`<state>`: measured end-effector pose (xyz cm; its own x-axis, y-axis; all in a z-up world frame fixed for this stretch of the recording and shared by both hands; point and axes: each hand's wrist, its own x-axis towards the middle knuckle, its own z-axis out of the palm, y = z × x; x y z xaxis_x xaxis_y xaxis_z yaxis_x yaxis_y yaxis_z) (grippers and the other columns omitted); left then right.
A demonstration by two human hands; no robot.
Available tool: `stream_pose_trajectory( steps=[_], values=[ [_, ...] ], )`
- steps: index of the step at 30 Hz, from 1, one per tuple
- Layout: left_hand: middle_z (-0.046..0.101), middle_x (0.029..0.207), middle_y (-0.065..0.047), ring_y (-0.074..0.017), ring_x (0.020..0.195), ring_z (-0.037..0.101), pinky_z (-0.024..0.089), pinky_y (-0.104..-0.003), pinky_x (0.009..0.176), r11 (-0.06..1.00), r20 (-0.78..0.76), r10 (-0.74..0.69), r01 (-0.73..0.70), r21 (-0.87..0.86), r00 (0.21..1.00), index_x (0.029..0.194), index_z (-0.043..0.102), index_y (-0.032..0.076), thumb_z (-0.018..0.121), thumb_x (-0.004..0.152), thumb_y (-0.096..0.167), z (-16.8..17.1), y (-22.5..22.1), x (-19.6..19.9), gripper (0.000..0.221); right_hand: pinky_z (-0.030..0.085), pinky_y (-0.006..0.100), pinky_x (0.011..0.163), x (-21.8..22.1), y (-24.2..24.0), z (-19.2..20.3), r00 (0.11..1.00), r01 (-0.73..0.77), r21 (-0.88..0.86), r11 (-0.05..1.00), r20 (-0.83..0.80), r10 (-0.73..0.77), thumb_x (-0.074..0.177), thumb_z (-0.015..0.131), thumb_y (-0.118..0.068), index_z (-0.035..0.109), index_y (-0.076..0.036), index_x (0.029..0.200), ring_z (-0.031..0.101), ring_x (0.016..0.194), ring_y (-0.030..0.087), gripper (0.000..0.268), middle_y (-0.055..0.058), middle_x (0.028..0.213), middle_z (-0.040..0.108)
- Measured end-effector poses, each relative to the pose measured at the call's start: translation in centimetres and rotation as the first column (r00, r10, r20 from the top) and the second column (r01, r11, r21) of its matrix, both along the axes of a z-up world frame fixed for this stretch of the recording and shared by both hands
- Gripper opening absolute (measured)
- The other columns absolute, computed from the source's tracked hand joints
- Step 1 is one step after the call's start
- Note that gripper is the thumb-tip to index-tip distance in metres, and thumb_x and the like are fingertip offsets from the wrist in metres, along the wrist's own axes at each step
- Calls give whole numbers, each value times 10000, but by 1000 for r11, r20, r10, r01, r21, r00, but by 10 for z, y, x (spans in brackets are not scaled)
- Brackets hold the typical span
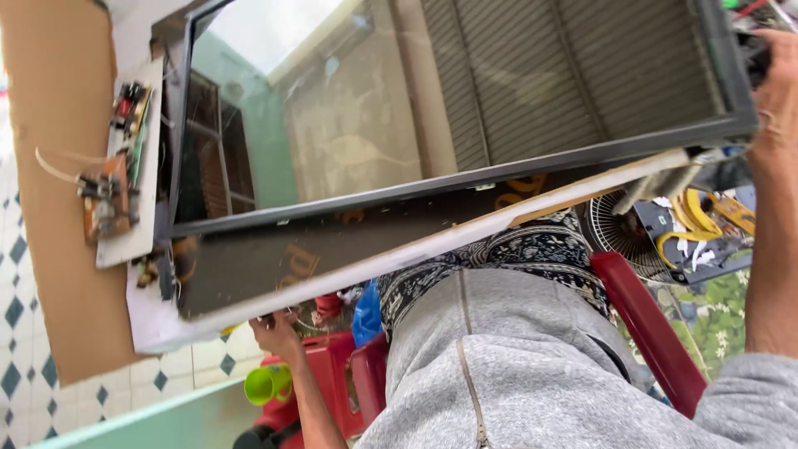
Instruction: Repairing a television by carefully aligning and securing the screen bezel.
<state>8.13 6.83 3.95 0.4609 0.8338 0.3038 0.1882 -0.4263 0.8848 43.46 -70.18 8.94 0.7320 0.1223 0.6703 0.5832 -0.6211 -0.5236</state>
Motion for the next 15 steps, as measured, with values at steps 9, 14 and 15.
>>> stream_pose_trajectory(
  steps=[9,14,15],
  values=[
    [542,756,-96,-203,602,514,386,-362,518,973,-98,155,-135,186,983,1396,436,-45,627,1126,115,1,-43,-19,368,353,479,1036,-39,13,40,945,313,-177,933,158,-287,1200,775,-21,745,119,1427,557,1165,411,268,273,1263,670],
    [719,970,-102,-201,729,676,583,-329,603,831,-141,-75,140,538,987,1325,596,19,651,1074,180,-26,-66,-29,303,482,481,1008,-98,40,106,993,118,101,988,1,-119,1234,507,48,650,153,1400,576,1174,381,243,286,1268,652],
    [739,1048,-90,-202,770,704,593,-319,608,681,-174,-149,229,696,973,1326,607,51,689,1039,195,-29,-71,-28,331,537,459,1013,-115,54,128,994,-37,259,965,-91,63,1225,374,124,533,210,1403,606,1169,388,254,330,1265,610]
  ],
)
